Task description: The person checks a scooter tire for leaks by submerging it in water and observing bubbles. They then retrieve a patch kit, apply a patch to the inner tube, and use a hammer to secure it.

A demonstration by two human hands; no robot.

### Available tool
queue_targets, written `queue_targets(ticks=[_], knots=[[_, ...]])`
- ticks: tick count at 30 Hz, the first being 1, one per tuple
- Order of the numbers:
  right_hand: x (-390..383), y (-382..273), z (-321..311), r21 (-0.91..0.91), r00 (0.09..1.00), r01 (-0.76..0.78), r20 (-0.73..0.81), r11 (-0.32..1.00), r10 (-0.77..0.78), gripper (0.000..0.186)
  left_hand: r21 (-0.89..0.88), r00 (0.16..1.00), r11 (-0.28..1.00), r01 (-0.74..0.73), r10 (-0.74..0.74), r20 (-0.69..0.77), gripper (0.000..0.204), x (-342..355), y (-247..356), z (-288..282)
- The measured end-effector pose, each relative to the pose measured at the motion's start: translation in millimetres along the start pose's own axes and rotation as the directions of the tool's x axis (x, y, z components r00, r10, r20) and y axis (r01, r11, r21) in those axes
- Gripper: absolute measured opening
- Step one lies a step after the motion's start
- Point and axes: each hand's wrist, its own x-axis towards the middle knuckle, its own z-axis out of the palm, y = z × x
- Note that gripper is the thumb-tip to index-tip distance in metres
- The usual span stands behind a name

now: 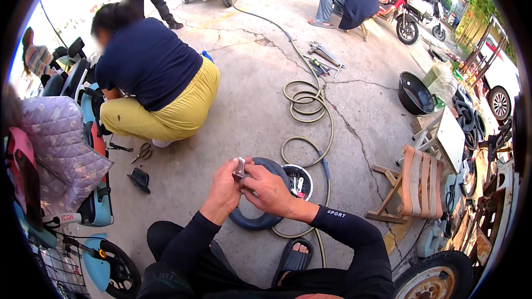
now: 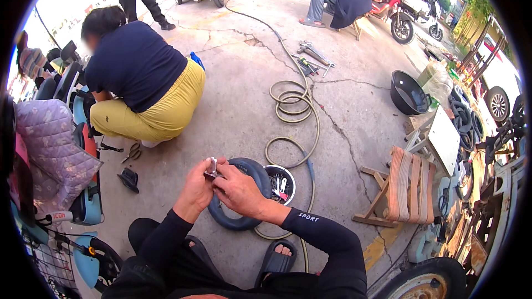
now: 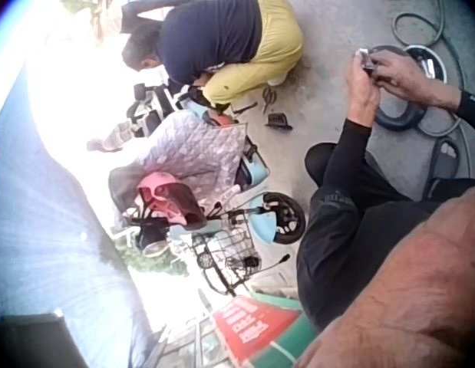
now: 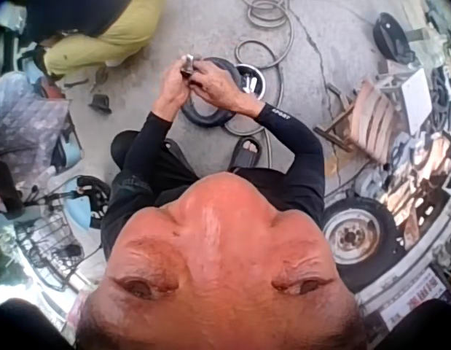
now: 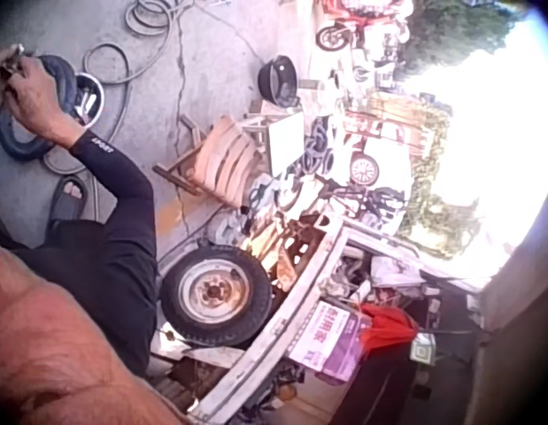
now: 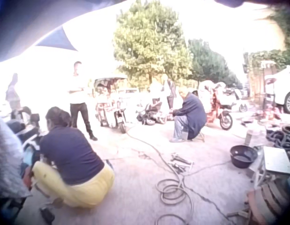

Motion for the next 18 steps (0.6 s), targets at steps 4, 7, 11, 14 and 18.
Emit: queue_targets(ticks=[4,7,11,14,18], knots=[[-7.7,17.7,-7.1,0.093,0.993,-0.111,-0.019,0.989,0.113,0.014,0.077,0.980,0.990,0.119,-0.129,0.152,0.041,3.0,-6.9,-0.5],[-18.3,45.7,-34.1,0.161,0.933,-0.360,0.063,0.919,0.354,0.011,0.049,0.977,0.978,0.202,-0.198,-0.081,0.048,-6.0,-2.7,18.7],[-57.2,127.8,-79.8,-0.231,0.782,-0.569,0.145,0.789,0.607,0.020,0.339,0.999,0.941,0.014,-0.004,-0.031,0.051,-18.7,8.1,8.5],[-105.2,150.9,-82.3,-0.606,0.589,-0.567,0.175,0.557,0.789,0.019,0.493,0.998,0.869,0.043,-0.017,-0.057,0.045,-28.6,4.8,18.1],[-153.0,195.2,-27.5,-0.490,0.650,-0.562,0.237,0.667,0.722,0.017,0.551,0.997,0.832,0.070,-0.074,-0.016,0.036,-27.4,-7.4,1.1]])
